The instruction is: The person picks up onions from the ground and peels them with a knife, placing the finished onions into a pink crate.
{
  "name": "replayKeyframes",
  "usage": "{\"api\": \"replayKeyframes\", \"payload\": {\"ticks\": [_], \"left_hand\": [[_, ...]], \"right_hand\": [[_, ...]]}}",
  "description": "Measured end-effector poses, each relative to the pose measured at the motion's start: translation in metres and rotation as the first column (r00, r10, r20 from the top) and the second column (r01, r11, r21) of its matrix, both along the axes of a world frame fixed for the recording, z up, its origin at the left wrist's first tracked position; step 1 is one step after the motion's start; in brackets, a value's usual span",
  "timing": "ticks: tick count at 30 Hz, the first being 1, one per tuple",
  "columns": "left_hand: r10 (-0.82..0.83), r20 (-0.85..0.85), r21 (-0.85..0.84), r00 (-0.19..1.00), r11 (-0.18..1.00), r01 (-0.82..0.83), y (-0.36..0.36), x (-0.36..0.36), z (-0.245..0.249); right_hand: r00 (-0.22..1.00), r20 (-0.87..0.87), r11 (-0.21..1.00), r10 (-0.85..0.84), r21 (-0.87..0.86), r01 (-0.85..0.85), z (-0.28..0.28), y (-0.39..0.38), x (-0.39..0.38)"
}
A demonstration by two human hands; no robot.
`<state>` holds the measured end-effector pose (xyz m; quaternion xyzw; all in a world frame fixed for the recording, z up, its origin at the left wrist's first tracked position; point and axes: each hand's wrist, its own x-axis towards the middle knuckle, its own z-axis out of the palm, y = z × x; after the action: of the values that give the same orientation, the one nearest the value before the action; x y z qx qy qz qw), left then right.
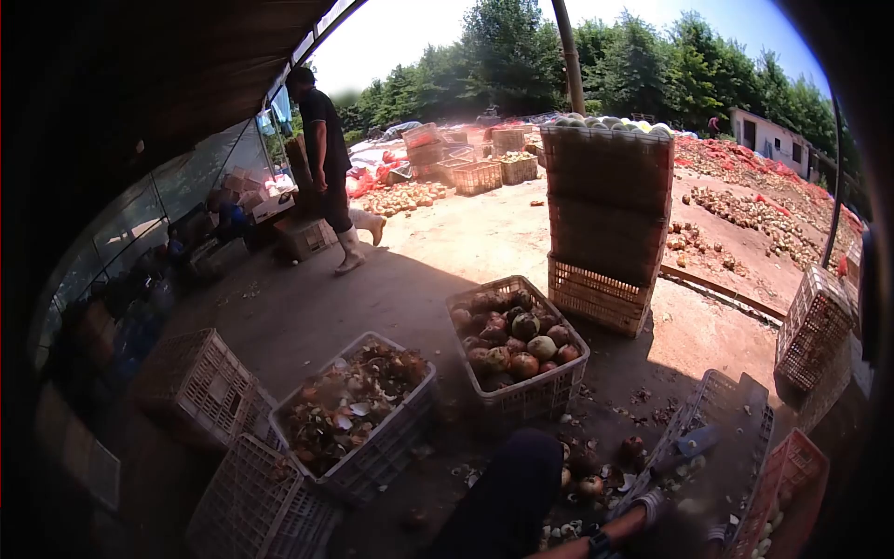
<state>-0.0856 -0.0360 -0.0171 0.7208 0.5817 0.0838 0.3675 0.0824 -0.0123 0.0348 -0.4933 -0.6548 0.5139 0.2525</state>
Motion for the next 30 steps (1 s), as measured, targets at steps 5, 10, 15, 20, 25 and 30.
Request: {"api": "replayKeyframes", "payload": {"ticks": [5,10,15,20,25,30], "left_hand": [[0.044,-0.006,0.037,0.999,0.998,-0.044,-0.006,-0.026,0.010],[0.094,-0.024,0.067,0.995,0.994,-0.092,-0.018,-0.051,0.015],[0.119,-0.019,0.099,0.993,0.988,-0.116,-0.027,-0.069,0.021],[0.164,-0.031,0.127,0.986,0.979,-0.159,-0.038,-0.090,0.027],[0.190,-0.058,0.164,0.980,0.970,-0.178,-0.043,-0.100,0.034],[0.144,-0.203,0.288,0.969,0.954,-0.082,-0.047,-0.091,0.013]], "right_hand": [[1.000,-0.023,0.999,0.007,-0.038,-0.008,0.008,-0.009,-0.009],[0.998,-0.050,0.996,0.024,-0.079,-0.028,0.011,-0.019,-0.018],[0.995,-0.089,0.992,0.048,-0.116,-0.058,0.014,-0.028,-0.026],[0.986,-0.134,0.985,0.097,-0.126,-0.114,0.020,-0.034,-0.048],[0.976,-0.182,0.987,0.118,-0.084,-0.135,0.033,-0.036,-0.074],[0.928,-0.370,0.998,0.044,-0.027,-0.058,0.040,-0.051,-0.057]]}}
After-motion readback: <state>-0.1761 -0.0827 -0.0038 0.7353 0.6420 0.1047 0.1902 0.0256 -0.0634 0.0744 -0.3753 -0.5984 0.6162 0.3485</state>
